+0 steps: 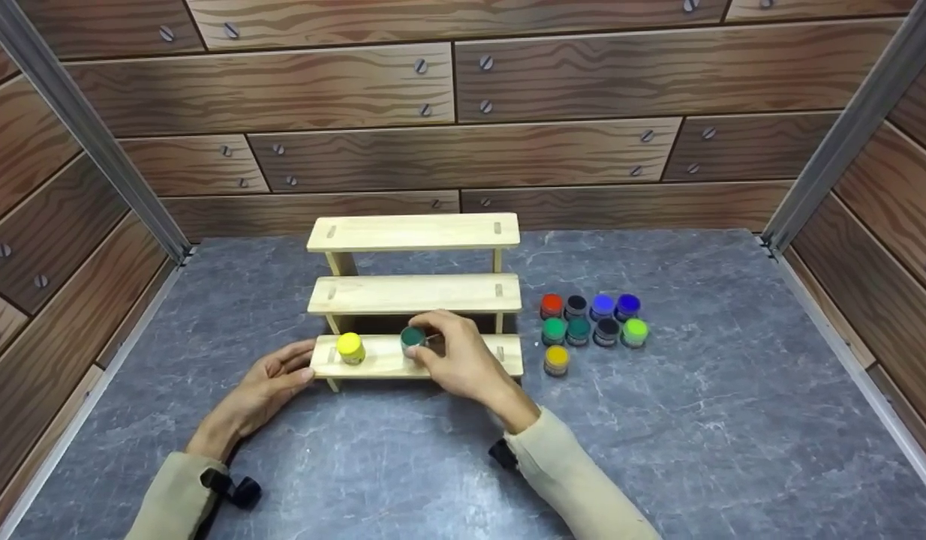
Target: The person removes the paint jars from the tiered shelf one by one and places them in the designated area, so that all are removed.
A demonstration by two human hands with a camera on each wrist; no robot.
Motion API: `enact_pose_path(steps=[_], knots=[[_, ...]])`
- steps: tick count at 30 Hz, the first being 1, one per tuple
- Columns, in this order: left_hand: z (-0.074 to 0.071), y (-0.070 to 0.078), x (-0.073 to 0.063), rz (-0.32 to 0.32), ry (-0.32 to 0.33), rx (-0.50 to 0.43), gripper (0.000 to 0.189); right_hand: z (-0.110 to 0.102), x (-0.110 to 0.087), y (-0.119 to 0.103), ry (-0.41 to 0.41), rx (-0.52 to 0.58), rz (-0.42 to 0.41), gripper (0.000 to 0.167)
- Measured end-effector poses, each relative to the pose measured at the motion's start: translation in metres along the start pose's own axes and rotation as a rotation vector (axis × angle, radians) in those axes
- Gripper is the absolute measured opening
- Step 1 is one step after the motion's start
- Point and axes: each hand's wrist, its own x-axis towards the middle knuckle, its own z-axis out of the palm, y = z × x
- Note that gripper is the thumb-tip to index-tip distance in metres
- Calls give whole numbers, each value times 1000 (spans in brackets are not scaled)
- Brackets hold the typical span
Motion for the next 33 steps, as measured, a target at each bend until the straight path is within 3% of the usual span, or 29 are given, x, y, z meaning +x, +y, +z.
enact_pose_path(steps=[9, 14, 33], knots=[[-1, 0, -2, 1, 7, -1, 70, -30, -13, -4, 9, -14, 25, 33], [-2, -2, -1, -7, 8, 24, 71, -45, -24, 0, 38, -37, 4, 33], [1, 0, 0, 1, 8, 10, 71, -94, -62, 15, 111, -155, 74, 36]])
